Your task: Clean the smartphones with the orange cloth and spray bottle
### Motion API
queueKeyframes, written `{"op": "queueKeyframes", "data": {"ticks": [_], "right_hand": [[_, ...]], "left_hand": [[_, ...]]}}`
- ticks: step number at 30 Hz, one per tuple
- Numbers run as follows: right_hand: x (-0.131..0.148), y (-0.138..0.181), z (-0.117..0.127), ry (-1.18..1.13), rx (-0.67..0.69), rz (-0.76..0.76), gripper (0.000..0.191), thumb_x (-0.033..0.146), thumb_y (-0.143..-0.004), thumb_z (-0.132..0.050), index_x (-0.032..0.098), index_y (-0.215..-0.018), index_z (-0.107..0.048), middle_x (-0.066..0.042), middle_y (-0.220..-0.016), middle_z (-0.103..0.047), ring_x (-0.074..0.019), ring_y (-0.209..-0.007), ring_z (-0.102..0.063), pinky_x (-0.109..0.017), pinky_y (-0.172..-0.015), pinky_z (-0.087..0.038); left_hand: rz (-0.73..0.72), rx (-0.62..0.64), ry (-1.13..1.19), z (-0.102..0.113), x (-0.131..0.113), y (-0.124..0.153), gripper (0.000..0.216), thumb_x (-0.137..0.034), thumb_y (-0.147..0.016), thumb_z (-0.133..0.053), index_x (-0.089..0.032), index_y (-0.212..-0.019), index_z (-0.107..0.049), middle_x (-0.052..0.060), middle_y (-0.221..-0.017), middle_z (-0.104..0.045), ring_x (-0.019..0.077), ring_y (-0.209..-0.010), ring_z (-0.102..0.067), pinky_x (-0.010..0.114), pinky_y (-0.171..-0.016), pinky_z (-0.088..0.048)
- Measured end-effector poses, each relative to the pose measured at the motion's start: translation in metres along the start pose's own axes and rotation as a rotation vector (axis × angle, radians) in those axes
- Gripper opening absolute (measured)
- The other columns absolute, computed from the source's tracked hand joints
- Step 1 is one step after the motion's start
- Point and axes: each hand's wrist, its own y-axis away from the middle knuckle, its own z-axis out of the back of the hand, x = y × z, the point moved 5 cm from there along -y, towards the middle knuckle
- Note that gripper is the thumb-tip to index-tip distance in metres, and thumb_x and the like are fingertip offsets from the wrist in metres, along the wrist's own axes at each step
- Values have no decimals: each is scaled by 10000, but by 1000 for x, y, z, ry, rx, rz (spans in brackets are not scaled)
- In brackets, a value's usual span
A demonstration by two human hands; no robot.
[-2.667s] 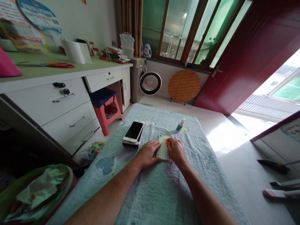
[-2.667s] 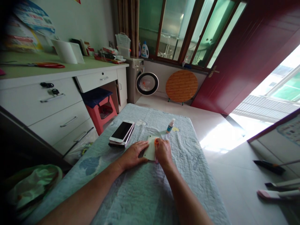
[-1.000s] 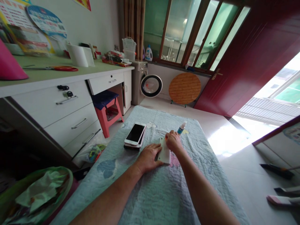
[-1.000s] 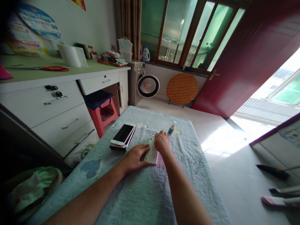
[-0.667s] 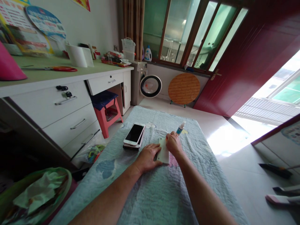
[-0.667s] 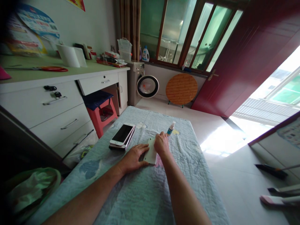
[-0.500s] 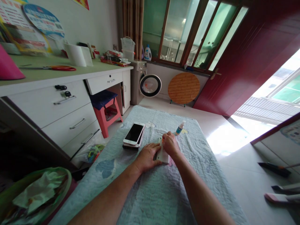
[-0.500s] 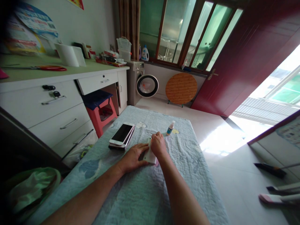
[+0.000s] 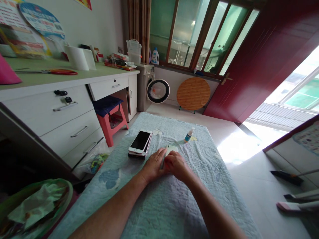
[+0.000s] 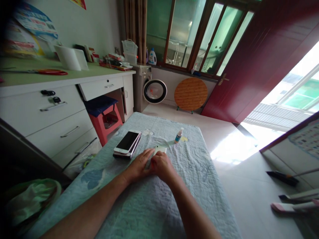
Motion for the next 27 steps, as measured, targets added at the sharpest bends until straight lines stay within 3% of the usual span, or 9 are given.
{"op": "queueKeyframes", "data": {"ticks": [4, 9, 15, 22, 27], "right_hand": [[9, 14, 1, -87, 38, 51, 229, 30, -813, -517, 172, -711, -665, -9, -819, -580, -123, -811, -513, -227, -771, -374], [7, 17, 1, -113, 38, 51, 226, 48, -836, -527, 172, -710, -669, -8, -825, -577, -117, -796, -510, -216, -750, -374], [-16, -3, 2, 2, -35, -33, 226, 109, -873, -520, 194, -879, -729, -31, -852, -591, -141, -827, -517, -235, -776, -379], [-42, -33, 9, 137, -73, -207, 245, 90, -855, -484, 162, -848, -717, -52, -860, -600, -150, -827, -529, -234, -769, -374], [-42, -47, 6, 188, -67, -240, 242, 87, -852, -478, 155, -870, -710, -69, -912, -596, -157, -847, -527, -245, -780, -365]], "left_hand": [[2, 50, -54, -1, -1, -1, 718, -411, -735, -732, -158, -1354, -471, 186, -1442, -451, 329, -1342, -415, 472, -1124, -320], [-22, 29, -44, 1, -2, -1, 657, -437, -732, -734, -184, -1302, -528, 152, -1389, -526, 318, -1306, -461, 470, -1108, -338], [-37, 7, 17, 3, -3, -1, 713, -420, -676, -787, -202, -1303, -528, 120, -1363, -552, 302, -1276, -480, 442, -1103, -335], [-78, -6, 61, 7, -7, -2, 685, -448, -648, -806, -204, -1238, -560, 100, -1291, -591, 308, -1191, -526, 428, -1059, -367], [-30, -22, 96, 5, -3, -1, 740, -449, -643, -813, -206, -1270, -506, 102, -1270, -582, 317, -1173, -530, 448, -1035, -390]]}}
